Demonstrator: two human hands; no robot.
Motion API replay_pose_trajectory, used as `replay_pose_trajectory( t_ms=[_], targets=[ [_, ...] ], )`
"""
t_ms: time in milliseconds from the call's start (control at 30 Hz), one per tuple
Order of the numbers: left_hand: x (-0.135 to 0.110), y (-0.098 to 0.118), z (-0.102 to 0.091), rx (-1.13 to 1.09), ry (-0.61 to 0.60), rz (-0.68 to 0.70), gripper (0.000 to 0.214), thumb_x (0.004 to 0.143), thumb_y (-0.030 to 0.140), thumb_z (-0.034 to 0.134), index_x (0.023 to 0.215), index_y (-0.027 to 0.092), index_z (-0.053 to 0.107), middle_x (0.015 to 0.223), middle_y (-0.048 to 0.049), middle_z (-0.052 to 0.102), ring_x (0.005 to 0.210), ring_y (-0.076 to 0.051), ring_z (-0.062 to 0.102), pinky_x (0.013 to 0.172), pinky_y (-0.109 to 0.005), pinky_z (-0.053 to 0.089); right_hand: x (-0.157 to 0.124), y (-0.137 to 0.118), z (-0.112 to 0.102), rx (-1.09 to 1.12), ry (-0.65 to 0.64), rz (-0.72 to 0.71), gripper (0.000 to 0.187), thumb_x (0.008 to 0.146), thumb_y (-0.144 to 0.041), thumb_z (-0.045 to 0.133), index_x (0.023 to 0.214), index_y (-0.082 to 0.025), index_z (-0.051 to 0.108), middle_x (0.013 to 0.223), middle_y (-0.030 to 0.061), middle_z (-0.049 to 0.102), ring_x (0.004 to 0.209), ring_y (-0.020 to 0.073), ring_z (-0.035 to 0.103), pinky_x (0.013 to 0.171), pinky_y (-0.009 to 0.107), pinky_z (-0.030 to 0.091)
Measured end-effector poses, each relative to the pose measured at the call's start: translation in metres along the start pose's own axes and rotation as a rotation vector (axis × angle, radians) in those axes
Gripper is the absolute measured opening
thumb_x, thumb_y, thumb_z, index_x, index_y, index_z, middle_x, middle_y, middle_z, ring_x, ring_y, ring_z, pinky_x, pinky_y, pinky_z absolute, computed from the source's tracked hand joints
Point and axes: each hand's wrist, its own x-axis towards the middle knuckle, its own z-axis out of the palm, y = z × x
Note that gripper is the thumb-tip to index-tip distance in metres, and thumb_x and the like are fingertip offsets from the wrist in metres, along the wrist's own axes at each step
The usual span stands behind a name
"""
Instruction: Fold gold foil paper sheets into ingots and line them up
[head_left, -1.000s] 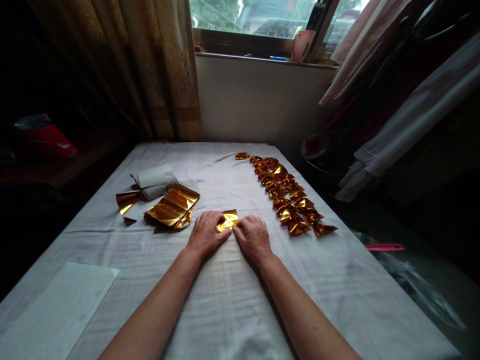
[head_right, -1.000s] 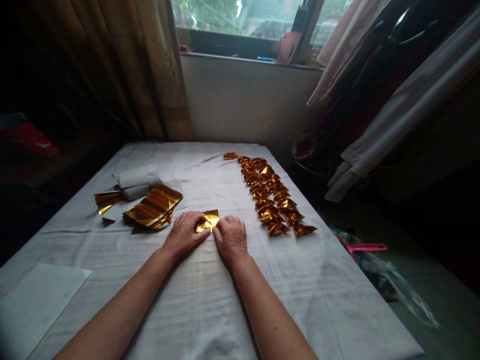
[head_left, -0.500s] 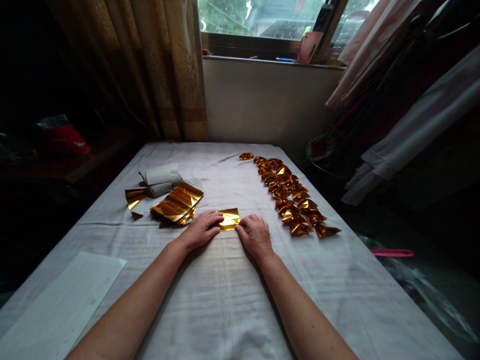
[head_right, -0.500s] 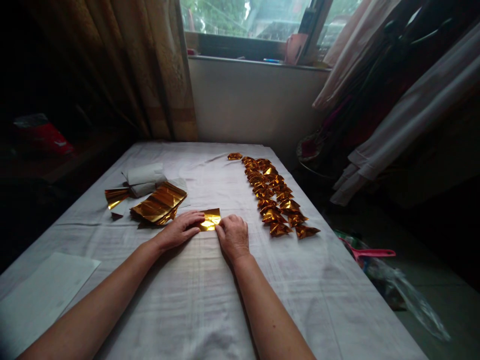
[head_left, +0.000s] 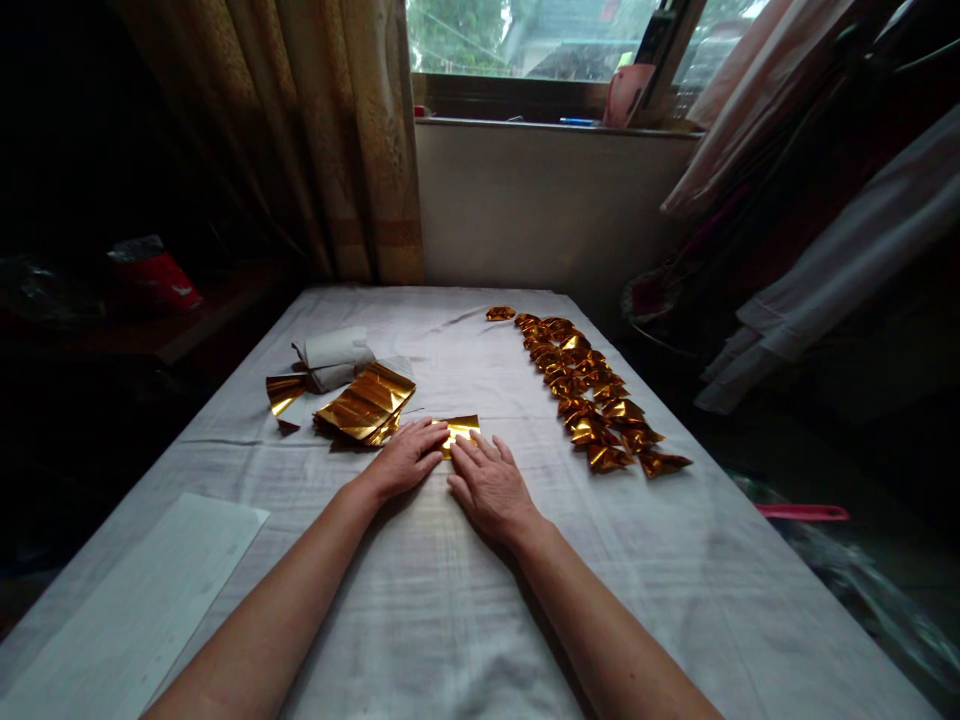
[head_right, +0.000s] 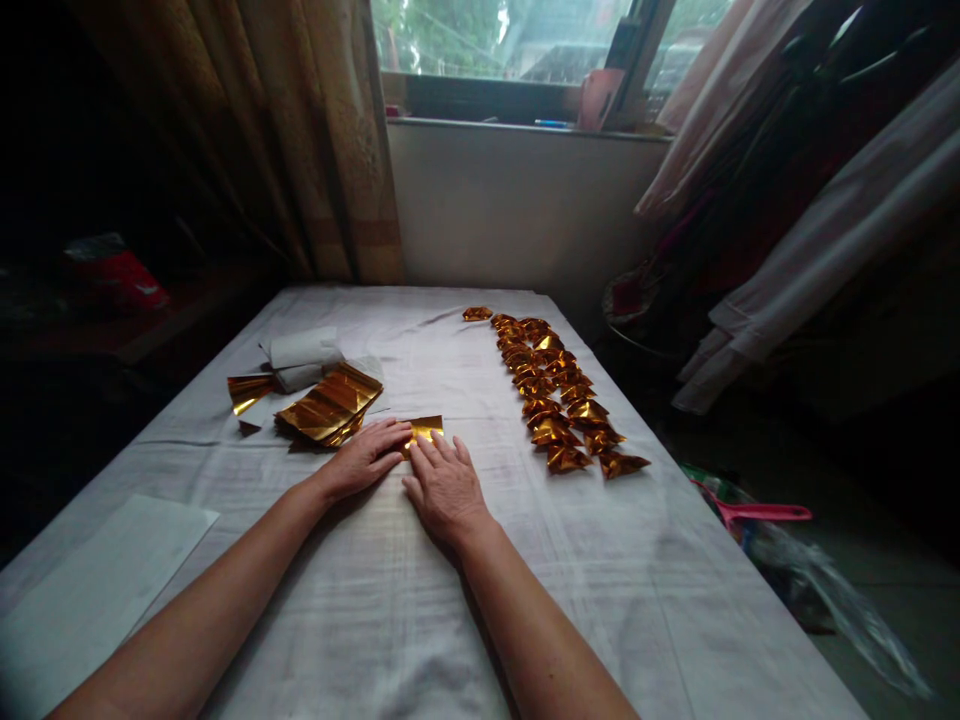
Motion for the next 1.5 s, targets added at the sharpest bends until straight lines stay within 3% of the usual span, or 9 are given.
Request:
replay_pose_trajectory(
  t_ms=[133,333,400,500,733,1000,1200,1333,1500],
  targets=[
    [-0.001,0.000,0.000,0.043,-0.012,-0.004,0.040,0.097,0.032,0.048,0.135,0.025,0.058,0.144,-0.0077,0.056,0.139,-0.029,0.042,0.116,-0.054,0.032,-0.012,0.001,0.001,-0.013,-0.160,0.002,0.056,0.101,-0.046,0.041,0.151,-0.020,0.038,0.158,0.0098,0.034,0.147,0.0271,0.030,0.119,0.054,0.016],
    [-0.011,0.025,-0.001,0.220,0.001,0.022,0.037,0.102,0.037,0.037,0.130,0.037,0.062,0.150,-0.0053,0.049,0.141,-0.029,0.039,0.115,-0.062,0.026,-0.024,0.016,-0.009,-0.027,-0.216,0.093,0.060,0.101,-0.049,0.038,0.152,-0.018,0.035,0.160,0.0096,0.028,0.149,0.0268,0.023,0.120,0.056,0.014],
    [-0.019,0.039,0.003,0.284,-0.003,0.022,0.041,0.100,0.044,0.043,0.137,0.033,0.056,0.156,-0.0082,0.040,0.146,-0.034,0.031,0.115,-0.066,0.018,-0.024,0.017,-0.011,-0.023,-0.217,0.089,0.062,0.100,-0.052,0.038,0.153,-0.019,0.034,0.160,0.0091,0.027,0.149,0.0264,0.023,0.121,0.055,0.014],
    [-0.031,0.053,0.012,0.332,0.003,0.004,0.056,0.099,0.053,0.038,0.147,0.026,0.044,0.152,-0.0094,0.046,0.145,-0.031,0.034,0.119,-0.061,0.011,-0.023,0.016,-0.011,-0.021,-0.214,0.086,0.064,0.100,-0.055,0.037,0.153,-0.019,0.034,0.160,0.0087,0.027,0.149,0.0263,0.024,0.121,0.055,0.014],
    [-0.060,0.039,0.008,0.424,0.023,-0.038,0.061,0.099,0.056,0.034,0.150,0.023,0.040,0.152,-0.0082,0.046,0.143,-0.029,0.037,0.120,-0.056,0.006,-0.024,0.015,-0.009,-0.033,-0.197,0.092,0.062,0.100,-0.051,0.040,0.152,-0.019,0.035,0.160,0.0097,0.029,0.149,0.0259,0.024,0.120,0.055,0.014],
    [-0.069,0.035,-0.008,0.457,0.117,-0.057,0.050,0.097,0.050,0.044,0.140,0.027,0.052,0.142,-0.0060,0.059,0.137,-0.032,0.045,0.118,-0.058,0.012,-0.019,0.010,-0.015,-0.075,-0.199,0.099,0.057,0.099,-0.046,0.046,0.148,-0.018,0.041,0.158,0.0121,0.035,0.146,0.0278,0.030,0.117,0.055,0.020],
    [-0.048,0.045,-0.012,0.353,0.236,-0.085,0.017,0.093,0.028,0.055,0.102,0.023,0.067,0.111,-0.0058,0.073,0.112,-0.026,0.061,0.112,-0.052,0.029,0.009,-0.001,-0.023,-0.211,-0.101,0.102,0.022,0.096,-0.033,0.055,0.104,-0.018,0.069,0.115,0.0104,0.070,0.112,0.0247,0.059,0.104,0.042,0.034],
    [-0.039,0.042,-0.009,0.303,0.276,-0.154,0.009,0.091,0.027,0.059,0.095,0.022,0.065,0.098,-0.0044,0.071,0.097,-0.023,0.062,0.097,-0.042,0.042,0.024,-0.004,-0.021,-0.249,-0.096,0.057,0.019,0.096,-0.033,0.055,0.099,-0.021,0.070,0.109,0.0079,0.071,0.105,0.0241,0.059,0.086,0.035,0.040],
    [-0.032,0.038,-0.011,0.382,0.253,-0.123,0.013,0.092,0.031,0.058,0.096,0.024,0.069,0.090,-0.0041,0.068,0.088,-0.023,0.060,0.087,-0.040,0.044,0.026,0.000,-0.016,-0.246,-0.086,0.023,0.020,0.099,-0.031,0.052,0.103,-0.024,0.070,0.112,0.0063,0.070,0.098,0.0213,0.060,0.079,0.032,0.041]
  ],
)
